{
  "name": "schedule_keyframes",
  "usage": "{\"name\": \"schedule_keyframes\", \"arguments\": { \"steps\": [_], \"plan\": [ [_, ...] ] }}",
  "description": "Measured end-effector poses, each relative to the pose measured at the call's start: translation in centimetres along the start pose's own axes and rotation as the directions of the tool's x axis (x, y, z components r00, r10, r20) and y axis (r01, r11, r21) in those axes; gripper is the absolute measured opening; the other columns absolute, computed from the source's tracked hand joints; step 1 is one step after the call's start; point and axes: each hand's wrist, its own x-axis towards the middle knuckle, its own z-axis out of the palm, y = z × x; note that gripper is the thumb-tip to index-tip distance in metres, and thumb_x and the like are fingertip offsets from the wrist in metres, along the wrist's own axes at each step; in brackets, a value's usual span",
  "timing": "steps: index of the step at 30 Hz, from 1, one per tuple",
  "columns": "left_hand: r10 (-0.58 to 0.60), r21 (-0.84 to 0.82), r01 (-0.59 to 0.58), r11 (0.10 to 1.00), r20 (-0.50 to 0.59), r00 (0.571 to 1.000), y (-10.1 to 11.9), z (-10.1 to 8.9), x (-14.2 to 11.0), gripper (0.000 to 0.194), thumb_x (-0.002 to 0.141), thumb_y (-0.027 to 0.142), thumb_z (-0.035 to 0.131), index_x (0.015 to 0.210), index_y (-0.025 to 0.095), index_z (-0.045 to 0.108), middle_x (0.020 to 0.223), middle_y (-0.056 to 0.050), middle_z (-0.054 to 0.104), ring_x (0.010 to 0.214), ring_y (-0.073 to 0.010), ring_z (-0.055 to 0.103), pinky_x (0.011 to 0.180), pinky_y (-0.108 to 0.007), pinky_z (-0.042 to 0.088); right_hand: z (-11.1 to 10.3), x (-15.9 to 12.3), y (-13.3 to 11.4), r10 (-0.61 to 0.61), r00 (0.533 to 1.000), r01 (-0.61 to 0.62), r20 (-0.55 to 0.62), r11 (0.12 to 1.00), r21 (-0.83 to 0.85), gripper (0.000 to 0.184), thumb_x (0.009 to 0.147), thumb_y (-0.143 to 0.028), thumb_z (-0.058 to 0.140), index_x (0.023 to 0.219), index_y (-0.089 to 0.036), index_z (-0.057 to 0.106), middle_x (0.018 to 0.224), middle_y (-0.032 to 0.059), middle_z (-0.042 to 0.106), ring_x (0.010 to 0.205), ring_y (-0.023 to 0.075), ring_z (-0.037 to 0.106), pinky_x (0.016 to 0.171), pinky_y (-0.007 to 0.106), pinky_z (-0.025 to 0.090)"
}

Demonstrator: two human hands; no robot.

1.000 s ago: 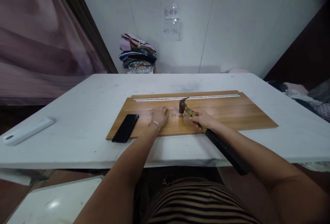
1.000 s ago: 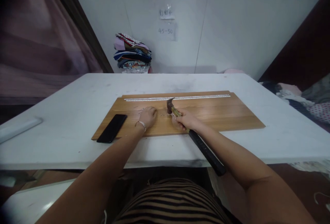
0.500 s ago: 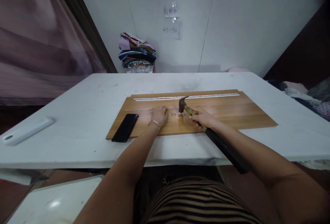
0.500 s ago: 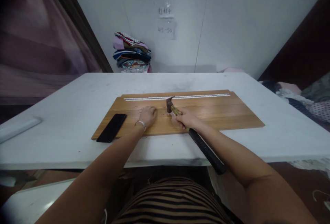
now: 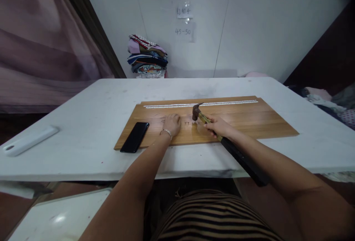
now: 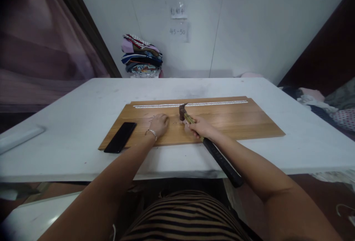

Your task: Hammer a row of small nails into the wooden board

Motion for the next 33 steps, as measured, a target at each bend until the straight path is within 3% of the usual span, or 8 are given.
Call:
{"name": "schedule_keyframes", "arguments": {
  "steps": [11, 19, 33],
  "plan": [
    [-0.015, -0.003, 0.015, 1.0, 0.005, 1.0, 0.24, -0.09, -0.05, 0.026, 0.103, 0.018, 0.05, 0.105, 0.016, 0.076, 0.123, -0.016, 0.076, 0.121, -0.0274, 0.066, 0.11, -0.041, 0.046, 0.39, -0.37, -0.55, 0.059, 0.998, -0.059, -0.022, 0.998, 0.005, 0.034, 0.077, -0.012, 0.062, 0.11, -0.021, 0.067, 0.05, -0.0116, 0.048, 0.038, 0.0089, 0.044, 0.037, 0.018, 0.036],
    [-0.008, -0.003, 0.008, 1.0, 0.014, 1.0, 0.21, -0.16, 0.0, 0.027, 0.103, 0.018, 0.049, 0.103, 0.016, 0.076, 0.12, -0.016, 0.076, 0.119, -0.0269, 0.066, 0.11, -0.04, 0.045, 0.15, -0.3, -0.51, 0.043, 0.999, -0.043, -0.025, 0.999, 0.018, 0.023, 0.081, -0.015, 0.064, 0.102, -0.022, 0.062, 0.05, -0.0111, 0.05, 0.037, 0.0085, 0.044, 0.037, 0.018, 0.035],
    [-0.022, -0.012, 0.022, 1.0, 0.014, 1.0, 0.26, -0.14, -0.1, 0.027, 0.103, 0.018, 0.05, 0.107, 0.016, 0.076, 0.124, -0.016, 0.075, 0.122, -0.0276, 0.065, 0.112, -0.041, 0.044, 0.1, 0.1, 0.18, 0.024, 1.0, -0.024, 0.009, 1.0, -0.002, 0.036, 0.078, -0.016, 0.063, 0.114, -0.021, 0.066, 0.049, -0.0117, 0.048, 0.038, 0.0091, 0.044, 0.037, 0.018, 0.036]
  ]
}}
